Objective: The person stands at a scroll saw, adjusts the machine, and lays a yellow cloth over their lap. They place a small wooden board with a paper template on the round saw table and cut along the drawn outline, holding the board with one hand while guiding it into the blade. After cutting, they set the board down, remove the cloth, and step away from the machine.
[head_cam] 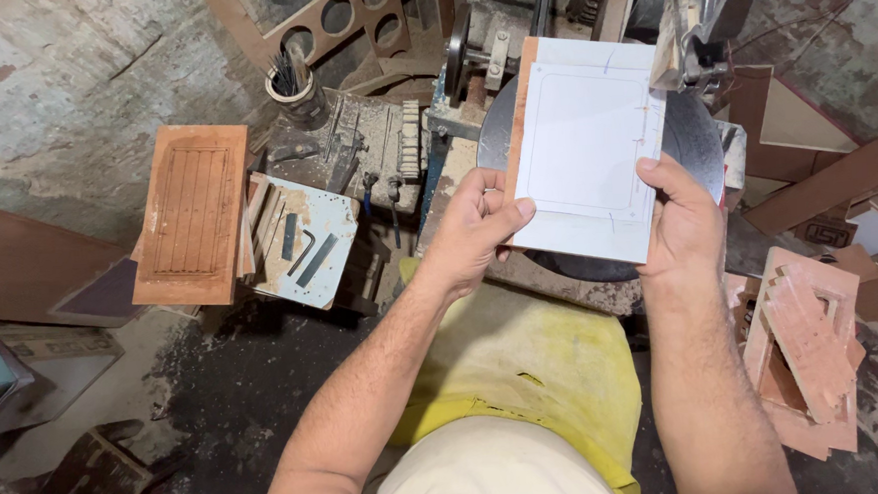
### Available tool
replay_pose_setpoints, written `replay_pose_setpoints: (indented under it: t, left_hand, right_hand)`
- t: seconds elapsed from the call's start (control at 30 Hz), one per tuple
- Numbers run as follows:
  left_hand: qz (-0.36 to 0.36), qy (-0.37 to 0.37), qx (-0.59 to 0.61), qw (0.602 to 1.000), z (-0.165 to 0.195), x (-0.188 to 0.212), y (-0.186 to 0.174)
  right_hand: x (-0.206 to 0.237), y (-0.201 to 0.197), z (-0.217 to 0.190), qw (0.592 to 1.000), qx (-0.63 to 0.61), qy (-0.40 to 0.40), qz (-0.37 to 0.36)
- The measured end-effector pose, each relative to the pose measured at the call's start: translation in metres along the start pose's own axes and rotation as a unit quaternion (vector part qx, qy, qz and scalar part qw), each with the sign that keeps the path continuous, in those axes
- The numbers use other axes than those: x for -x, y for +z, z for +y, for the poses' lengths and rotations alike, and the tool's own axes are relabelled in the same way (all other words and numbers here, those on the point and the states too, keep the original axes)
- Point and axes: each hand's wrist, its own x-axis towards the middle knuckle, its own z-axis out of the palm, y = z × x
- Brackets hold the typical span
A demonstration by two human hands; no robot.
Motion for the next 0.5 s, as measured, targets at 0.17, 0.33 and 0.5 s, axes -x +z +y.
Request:
replay_pose_setpoints:
  t: [0.17, 0.33, 0.5]
  left_hand:
    - [0.000, -0.004, 0.008, 1.000, 0.000, -0.001, 0.002]
    - [0.008, -0.020, 0.001, 1.000, -0.008, -0.008, -0.002]
    - [0.029, -0.029, -0.011, 0.999, -0.023, -0.017, -0.009]
  right_hand:
    - [0.001, -0.001, -0.001, 1.000, 0.009, 0.002, 0.006]
    - [-0.002, -0.012, 0.000, 1.000, 0.006, -0.001, -0.002]
    - [-0.009, -0.027, 0.015, 0.995, 0.076, -0.003, 0.071]
